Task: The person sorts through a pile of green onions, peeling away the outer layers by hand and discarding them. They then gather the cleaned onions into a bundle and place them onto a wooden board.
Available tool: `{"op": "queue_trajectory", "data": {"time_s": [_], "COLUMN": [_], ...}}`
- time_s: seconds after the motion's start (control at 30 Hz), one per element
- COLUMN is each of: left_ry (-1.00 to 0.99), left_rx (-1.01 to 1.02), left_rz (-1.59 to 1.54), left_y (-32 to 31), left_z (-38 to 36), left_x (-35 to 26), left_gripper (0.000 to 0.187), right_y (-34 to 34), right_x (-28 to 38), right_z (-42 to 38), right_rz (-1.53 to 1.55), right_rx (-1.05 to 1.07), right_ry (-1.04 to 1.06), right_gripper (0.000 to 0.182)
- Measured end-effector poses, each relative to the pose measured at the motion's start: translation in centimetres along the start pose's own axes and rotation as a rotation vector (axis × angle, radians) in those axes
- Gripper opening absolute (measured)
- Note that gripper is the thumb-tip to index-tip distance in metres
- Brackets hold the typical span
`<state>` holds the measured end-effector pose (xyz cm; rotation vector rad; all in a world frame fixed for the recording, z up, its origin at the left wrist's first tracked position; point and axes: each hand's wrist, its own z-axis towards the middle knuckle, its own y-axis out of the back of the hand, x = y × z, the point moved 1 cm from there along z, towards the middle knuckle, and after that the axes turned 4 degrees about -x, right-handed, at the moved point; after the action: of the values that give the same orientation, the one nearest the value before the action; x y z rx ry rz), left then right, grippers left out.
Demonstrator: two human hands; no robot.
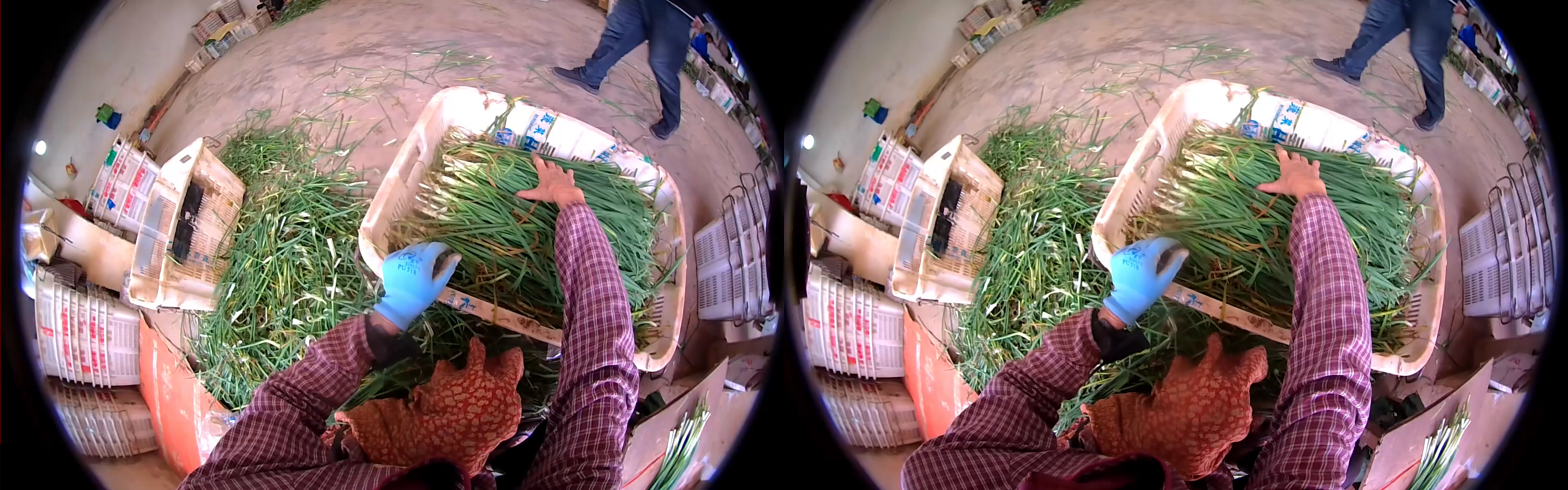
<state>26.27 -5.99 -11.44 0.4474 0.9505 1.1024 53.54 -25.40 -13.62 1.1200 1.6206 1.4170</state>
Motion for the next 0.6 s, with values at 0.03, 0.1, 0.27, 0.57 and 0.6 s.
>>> {"op": "queue_trajectory", "data": {"time_s": [0.03, 0.1, 0.27, 0.57, 0.6], "left_ry": [0.002, -0.029, 0.0, 0.065, 0.103], "left_rx": [0.001, -0.02, 0.018, 0.137, 0.092], "left_rz": [-0.014, -0.008, 0.033, 0.035, -0.128], "left_y": [0.0, -0.1, -0.2, -0.1, -0.2], "left_z": [0.0, 0.1, 0.0, 0.5, 0.9], "left_x": [0.1, 0.2, 0.3, 0.3, 0.2], "left_gripper": [0.019, 0.018, 0.019, 0.058, 0.066], "right_y": [-0.3, 0.2, -0.2, 2.7, 3.6], "right_x": [0.0, 0.2, 1.5, -1.5, -2.0], "right_z": [0.4, 0.3, -1.9, -11.1, -12.7], "right_rz": [0.001, -0.028, -0.086, 0.203, 0.264], "right_rx": [0.0, 0.062, -0.198, -0.681, -0.674], "right_ry": [0.004, 0.051, 0.076, 0.063, 0.048], "right_gripper": [0.109, 0.102, 0.072, 0.053, 0.053]}}
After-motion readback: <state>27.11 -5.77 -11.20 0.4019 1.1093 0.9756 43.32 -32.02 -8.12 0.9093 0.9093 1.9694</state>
